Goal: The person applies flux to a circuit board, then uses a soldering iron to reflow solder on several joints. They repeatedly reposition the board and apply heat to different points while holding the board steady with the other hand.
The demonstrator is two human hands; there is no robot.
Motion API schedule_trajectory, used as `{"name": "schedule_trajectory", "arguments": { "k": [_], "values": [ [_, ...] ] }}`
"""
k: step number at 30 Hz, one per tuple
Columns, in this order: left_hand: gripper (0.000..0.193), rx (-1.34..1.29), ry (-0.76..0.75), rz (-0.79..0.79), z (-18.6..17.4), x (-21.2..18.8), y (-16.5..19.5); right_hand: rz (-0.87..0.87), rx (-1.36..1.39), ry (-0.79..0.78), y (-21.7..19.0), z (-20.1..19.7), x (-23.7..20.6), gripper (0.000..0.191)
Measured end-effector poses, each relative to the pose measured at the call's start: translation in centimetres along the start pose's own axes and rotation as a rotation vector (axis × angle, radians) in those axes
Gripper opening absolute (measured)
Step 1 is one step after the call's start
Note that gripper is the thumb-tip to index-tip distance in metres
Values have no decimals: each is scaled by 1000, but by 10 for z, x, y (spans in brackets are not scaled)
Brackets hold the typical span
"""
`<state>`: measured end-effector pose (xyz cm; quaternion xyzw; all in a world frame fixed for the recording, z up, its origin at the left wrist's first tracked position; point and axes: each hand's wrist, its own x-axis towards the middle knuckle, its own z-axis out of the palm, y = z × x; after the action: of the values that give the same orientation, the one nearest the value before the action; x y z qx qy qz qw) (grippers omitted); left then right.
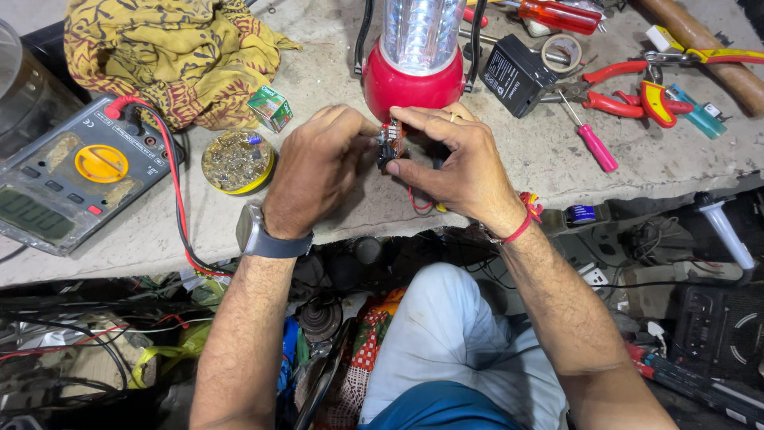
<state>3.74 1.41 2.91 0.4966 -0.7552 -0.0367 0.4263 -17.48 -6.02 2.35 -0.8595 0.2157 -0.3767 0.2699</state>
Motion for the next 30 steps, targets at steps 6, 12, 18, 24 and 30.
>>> {"name": "schedule_trajectory", "arguments": {
  "k": [6, 12, 18, 24, 30],
  "values": [
    [11, 144, -131, -173, 2, -1, -3, 3, 21, -4, 0, 1, 1, 61],
    [18, -11, -24, 20, 1, 0, 0, 16, 43, -5, -1, 0, -1, 61],
    [8, 11, -30, -28, 1, -1, -2, 33, 33, -8, 0, 0, 0, 61],
    [10, 110, -88, -117, 3, -1, -3, 25, 27, -9, 0, 1, 1, 62],
    [28, -61, -1, 76, -2, 1, 3, 18, 34, -6, 1, 0, -1, 62]
  ]
}}
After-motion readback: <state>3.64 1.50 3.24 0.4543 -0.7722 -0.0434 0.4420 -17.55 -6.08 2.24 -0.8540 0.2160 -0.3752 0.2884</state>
